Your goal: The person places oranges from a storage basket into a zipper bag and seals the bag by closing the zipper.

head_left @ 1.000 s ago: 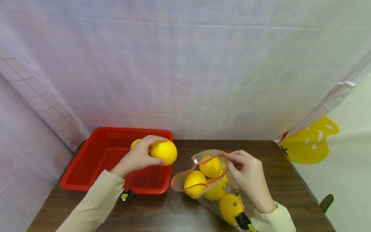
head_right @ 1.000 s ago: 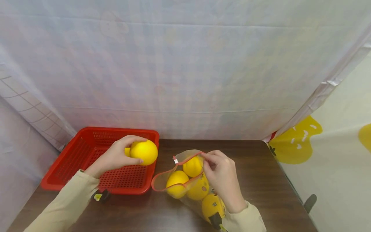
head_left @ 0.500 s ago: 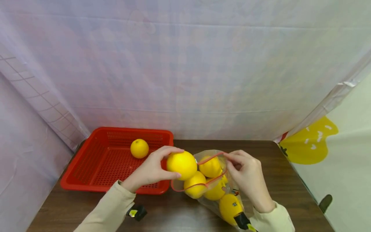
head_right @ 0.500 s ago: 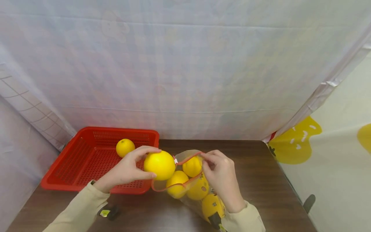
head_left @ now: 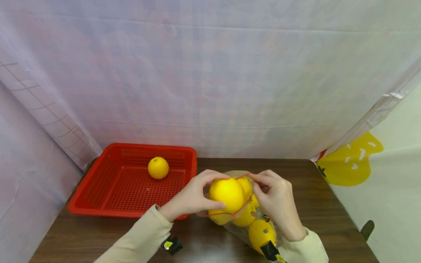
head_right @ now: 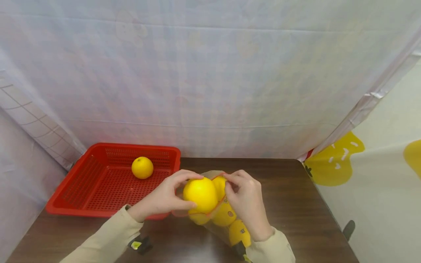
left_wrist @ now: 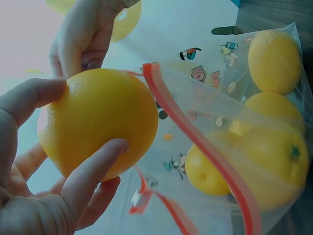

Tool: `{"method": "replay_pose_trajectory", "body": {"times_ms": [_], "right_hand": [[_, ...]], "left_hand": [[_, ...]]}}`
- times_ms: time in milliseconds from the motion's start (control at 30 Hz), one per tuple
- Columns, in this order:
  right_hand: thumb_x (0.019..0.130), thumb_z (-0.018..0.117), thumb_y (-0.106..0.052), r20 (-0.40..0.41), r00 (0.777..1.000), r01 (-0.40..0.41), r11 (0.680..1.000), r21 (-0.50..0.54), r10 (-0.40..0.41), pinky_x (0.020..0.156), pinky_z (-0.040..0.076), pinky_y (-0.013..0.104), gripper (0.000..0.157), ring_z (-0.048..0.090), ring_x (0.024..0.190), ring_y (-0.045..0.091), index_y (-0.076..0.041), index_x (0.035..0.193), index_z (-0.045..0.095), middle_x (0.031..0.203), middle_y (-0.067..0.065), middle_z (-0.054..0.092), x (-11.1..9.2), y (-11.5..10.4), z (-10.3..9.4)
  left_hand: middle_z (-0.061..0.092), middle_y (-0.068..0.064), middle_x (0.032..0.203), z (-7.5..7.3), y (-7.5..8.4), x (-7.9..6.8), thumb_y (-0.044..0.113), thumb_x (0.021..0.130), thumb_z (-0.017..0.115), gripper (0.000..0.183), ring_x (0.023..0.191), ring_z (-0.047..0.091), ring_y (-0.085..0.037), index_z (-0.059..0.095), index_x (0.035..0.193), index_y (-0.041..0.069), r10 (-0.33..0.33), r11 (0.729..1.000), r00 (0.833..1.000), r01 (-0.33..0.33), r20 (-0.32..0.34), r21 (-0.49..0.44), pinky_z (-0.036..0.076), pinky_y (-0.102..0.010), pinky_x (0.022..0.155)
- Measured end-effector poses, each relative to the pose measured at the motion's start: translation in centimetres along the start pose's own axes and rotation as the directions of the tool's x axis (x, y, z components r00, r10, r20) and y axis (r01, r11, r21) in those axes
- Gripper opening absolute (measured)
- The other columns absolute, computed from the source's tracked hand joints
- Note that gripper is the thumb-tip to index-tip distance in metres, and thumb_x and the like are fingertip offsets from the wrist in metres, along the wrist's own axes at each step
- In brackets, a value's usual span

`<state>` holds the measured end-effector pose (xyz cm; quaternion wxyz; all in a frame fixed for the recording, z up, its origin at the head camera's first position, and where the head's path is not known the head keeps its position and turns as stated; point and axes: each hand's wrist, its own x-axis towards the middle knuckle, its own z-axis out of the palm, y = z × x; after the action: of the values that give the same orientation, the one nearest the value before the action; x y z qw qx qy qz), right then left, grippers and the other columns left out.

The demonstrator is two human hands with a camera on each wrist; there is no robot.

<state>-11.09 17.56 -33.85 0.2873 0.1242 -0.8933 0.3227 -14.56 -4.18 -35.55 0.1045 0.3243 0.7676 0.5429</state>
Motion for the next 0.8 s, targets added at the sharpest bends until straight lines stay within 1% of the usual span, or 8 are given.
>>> {"method": "replay_pose_trajectory", "body": {"times_ms": [167,333,467,567,633,700,800], "right_hand": [[0.070,0.069,0.005,-0.007,1.000,0.003,1.000,-0.021,-0.003,0.045,0.044,0.018,0.016,0.045,0.049,0.003,-0.001,0.085,0.073,0.071,-0.001,0.061,0.0,-0.6,0.2],[0.069,0.069,0.007,-0.039,0.999,0.028,0.999,-0.041,-0.030,0.044,0.042,0.016,0.015,0.044,0.048,0.003,0.000,0.082,0.073,0.069,0.000,0.061,0.0,-0.7,0.3],[0.069,0.068,0.007,-0.060,0.997,0.039,0.998,-0.041,-0.041,0.046,0.042,0.012,0.015,0.047,0.049,0.002,0.000,0.081,0.073,0.069,0.000,0.062,0.0,-0.6,0.2],[0.069,0.068,0.008,-0.075,0.996,0.041,0.999,-0.034,-0.043,0.048,0.043,0.011,0.014,0.050,0.051,0.003,0.001,0.080,0.073,0.069,0.001,0.063,0.0,-0.6,0.1],[0.069,0.068,0.008,-0.085,0.996,0.036,0.999,-0.037,-0.039,0.049,0.043,0.011,0.014,0.051,0.051,0.004,0.001,0.079,0.073,0.069,0.002,0.063,0.1,-0.6,0.1],[0.068,0.069,0.009,-0.084,0.996,0.026,0.999,-0.031,-0.028,0.050,0.044,0.011,0.014,0.052,0.052,0.005,0.001,0.079,0.073,0.069,0.002,0.063,0.1,-0.5,0.2],[0.070,0.068,0.007,-0.070,0.997,0.010,0.999,-0.034,-0.012,0.050,0.045,0.012,0.013,0.052,0.053,0.005,0.000,0.080,0.073,0.070,0.002,0.064,0.2,-0.5,0.4]], "left_hand": [[0.047,0.004,0.121,1.1,0.1,0.8,0.022,0.072,0.076,0.057,0.106,0.047,-0.013,0.054,0.124,0.022,0.030,0.998,1.000,-0.030,0.006,0.054,0.043,-0.029,0.086],[0.046,0.001,0.122,1.9,-0.1,1.5,0.018,0.072,0.076,0.058,0.105,0.049,-0.015,0.053,0.126,0.020,0.060,0.996,0.998,-0.061,0.022,0.063,0.044,-0.025,0.084],[0.042,-0.001,0.129,2.5,-0.1,1.8,0.020,0.075,0.075,0.061,0.109,0.048,-0.017,0.050,0.130,0.020,0.078,0.989,0.996,-0.083,0.047,0.119,0.045,-0.021,0.082],[0.037,0.001,0.136,2.8,-0.3,1.8,0.018,0.077,0.072,0.062,0.114,0.046,-0.019,0.046,0.133,0.021,0.084,0.993,0.994,-0.089,0.065,0.076,0.047,-0.022,0.080],[0.035,0.002,0.137,2.9,-0.4,1.9,0.013,0.079,0.070,0.061,0.118,0.044,-0.019,0.045,0.134,0.020,0.100,0.995,0.993,-0.101,0.068,0.006,0.049,-0.023,0.078],[0.036,0.001,0.137,2.9,-0.4,2.0,0.008,0.080,0.067,0.058,0.120,0.044,-0.021,0.046,0.133,0.017,0.145,0.989,0.987,-0.142,0.063,-0.045,0.049,-0.022,0.077],[0.037,-0.003,0.137,2.5,0.0,2.1,0.003,0.082,0.063,0.051,0.119,0.045,-0.024,0.048,0.131,0.010,0.231,0.971,0.972,-0.227,0.047,-0.077,0.050,-0.022,0.077]]}}
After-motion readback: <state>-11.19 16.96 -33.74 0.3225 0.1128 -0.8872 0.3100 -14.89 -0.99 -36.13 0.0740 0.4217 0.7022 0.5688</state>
